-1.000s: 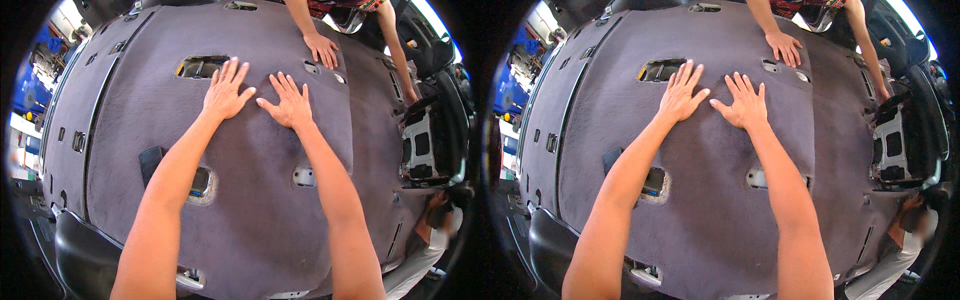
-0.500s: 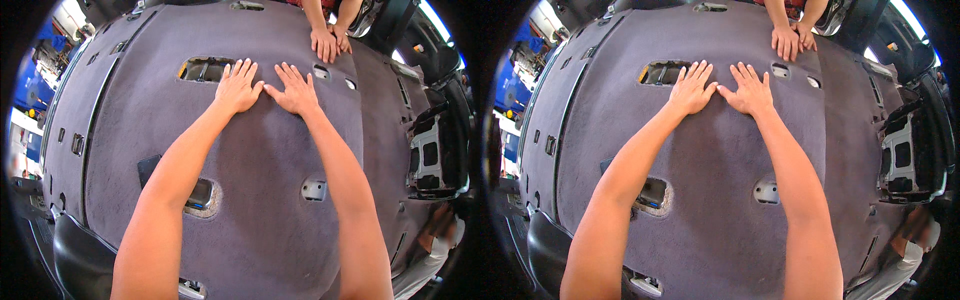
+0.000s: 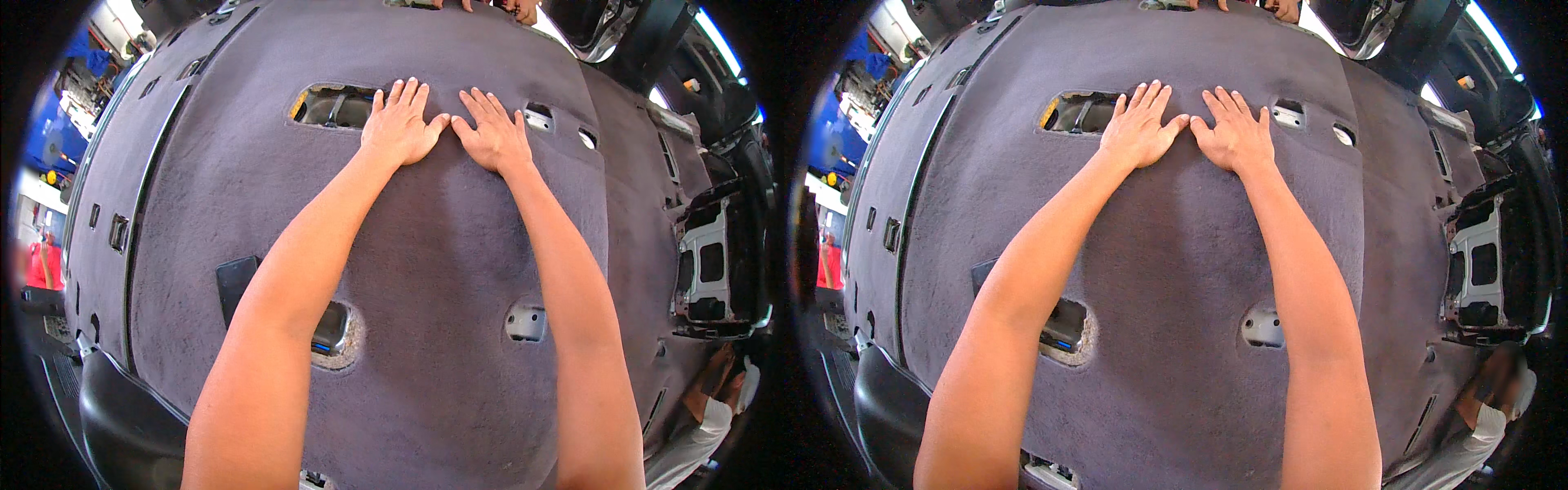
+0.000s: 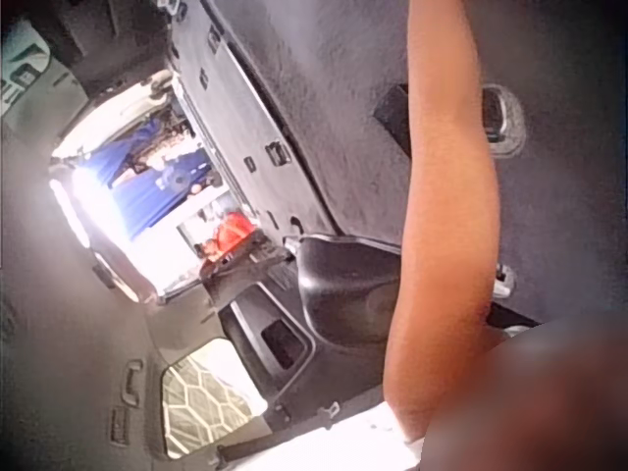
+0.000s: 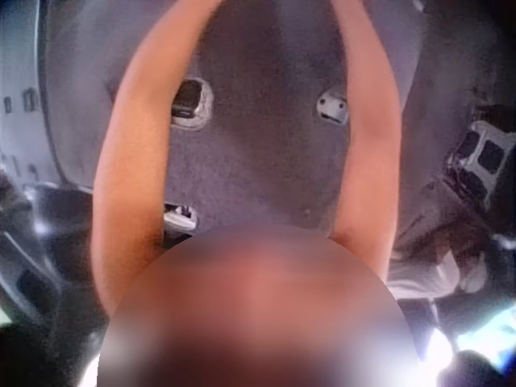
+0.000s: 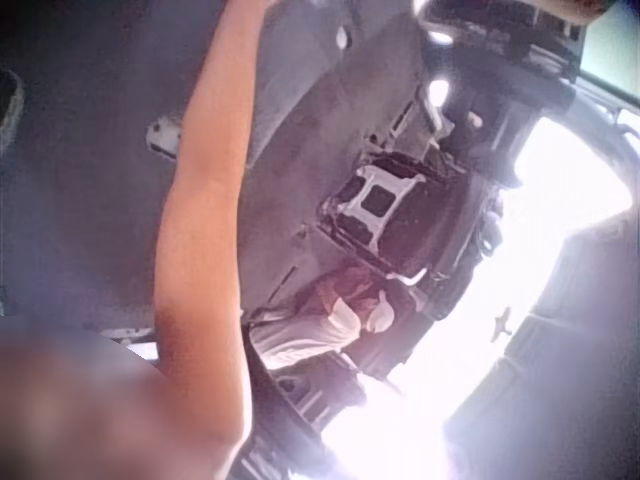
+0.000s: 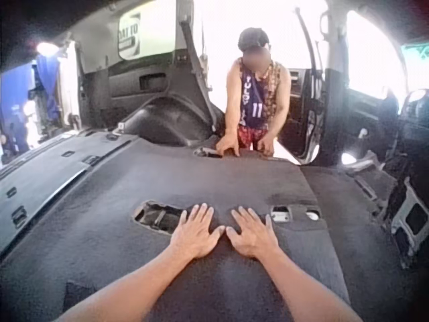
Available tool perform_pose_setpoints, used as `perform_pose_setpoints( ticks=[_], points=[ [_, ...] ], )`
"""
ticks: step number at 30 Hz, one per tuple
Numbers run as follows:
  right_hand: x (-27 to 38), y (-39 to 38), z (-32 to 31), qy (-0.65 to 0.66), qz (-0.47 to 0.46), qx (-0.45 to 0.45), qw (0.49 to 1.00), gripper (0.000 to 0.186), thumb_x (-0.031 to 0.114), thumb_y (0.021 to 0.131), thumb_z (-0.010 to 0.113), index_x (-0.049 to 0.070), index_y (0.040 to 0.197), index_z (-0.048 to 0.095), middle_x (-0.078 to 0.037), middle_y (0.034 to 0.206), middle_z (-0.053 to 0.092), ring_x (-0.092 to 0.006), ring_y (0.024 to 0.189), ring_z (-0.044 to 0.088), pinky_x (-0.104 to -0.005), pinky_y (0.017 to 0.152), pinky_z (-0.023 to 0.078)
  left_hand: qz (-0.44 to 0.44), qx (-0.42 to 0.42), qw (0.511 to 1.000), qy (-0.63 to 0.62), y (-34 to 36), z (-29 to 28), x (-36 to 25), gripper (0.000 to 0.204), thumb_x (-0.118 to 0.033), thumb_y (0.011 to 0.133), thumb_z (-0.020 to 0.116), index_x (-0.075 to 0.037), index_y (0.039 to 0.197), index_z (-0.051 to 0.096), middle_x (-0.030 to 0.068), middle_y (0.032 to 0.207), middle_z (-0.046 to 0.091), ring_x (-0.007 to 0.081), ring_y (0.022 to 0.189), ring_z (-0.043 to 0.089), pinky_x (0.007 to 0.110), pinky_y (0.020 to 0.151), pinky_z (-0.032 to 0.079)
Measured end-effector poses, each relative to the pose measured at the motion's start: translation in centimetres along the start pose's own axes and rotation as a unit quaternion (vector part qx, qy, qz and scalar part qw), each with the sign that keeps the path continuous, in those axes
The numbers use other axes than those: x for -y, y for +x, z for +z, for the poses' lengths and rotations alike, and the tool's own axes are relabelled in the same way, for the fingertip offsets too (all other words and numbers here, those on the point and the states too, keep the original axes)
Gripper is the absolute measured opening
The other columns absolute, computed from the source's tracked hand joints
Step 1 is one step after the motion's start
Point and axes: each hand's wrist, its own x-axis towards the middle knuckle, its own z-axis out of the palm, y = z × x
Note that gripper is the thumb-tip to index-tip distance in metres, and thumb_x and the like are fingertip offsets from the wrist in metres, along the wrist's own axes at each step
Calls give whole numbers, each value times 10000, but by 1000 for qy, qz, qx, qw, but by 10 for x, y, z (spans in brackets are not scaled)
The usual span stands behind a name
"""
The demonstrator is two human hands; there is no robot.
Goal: The person installs a large gray carpeted headliner into the trunk of a white car. They align the headliner with the trunk frame, press it into place, and secure it by hand along the edges and around cutouts. Another person assists by holding and adjusting the headliner from the opposite side.
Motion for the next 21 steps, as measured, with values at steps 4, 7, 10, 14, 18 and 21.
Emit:
perform_pose_setpoints(
  ticks=[4, 7, 10, 14, 18, 21],
  points=[
    [1, 2, -1, -2, 4, 7, 1000, 668, 528, 1004, 403, 232, 1600, 350, -6, 1688, 276, -214, 1564, 223, -583, 1263, 146, -14, 9, 1000, 4, 5, 1, 0, 794, -602, 1020, 378, -77, 1608, 293, 130, 1687, 247, 283, 1573, 186, 502, 1279, 133],
    [0, 2, 0, -4, 5, 10, 1000, 675, 534, 1000, 409, 230, 1600, 351, -8, 1688, 277, -215, 1564, 225, -588, 1261, 145, -37, 5, 999, -1, 14, 2, -2, 833, -622, 1006, 393, -56, 1608, 285, 144, 1687, 241, 289, 1573, 182, 493, 1281, 129],
    [0, 2, 1, 3, 6, 10, 1000, 689, 548, 995, 417, 225, 1600, 352, -12, 1687, 279, -216, 1564, 225, -592, 1260, 144, -48, -13, 999, -10, 25, 4, -4, 865, -638, 999, 399, -29, 1602, 283, 167, 1684, 234, 299, 1573, 182, 484, 1282, 129],
    [0, 3, 1, 3, 8, 8, 1000, 720, 601, 991, 404, 219, 1599, 352, -15, 1685, 284, -215, 1564, 224, -594, 1259, 143, -52, -19, 998, -14, 36, 11, -1, 889, -654, 997, 399, -9, 1596, 283, 186, 1682, 230, 309, 1571, 183, 478, 1280, 133],
    [1, 6, 1, -2, 15, 6, 1000, 781, 689, 975, 382, 222, 1600, 350, -20, 1683, 287, -215, 1564, 221, -596, 1259, 142, -47, -17, 998, -24, 48, 17, 5, 915, -677, 982, 412, -17, 1601, 278, 180, 1683, 230, 309, 1573, 176, 470, 1281, 135],
    [1, 4, 0, -1, 10, 2, 1000, 820, 737, 959, 377, 225, 1600, 351, -25, 1682, 288, -221, 1563, 224, -600, 1256, 142, -72, -11, 997, -5, 57, 14, 4, 941, -706, 963, 417, -24, 1599, 290, 166, 1685, 233, 306, 1573, 179, 484, 1279, 137]
  ],
)
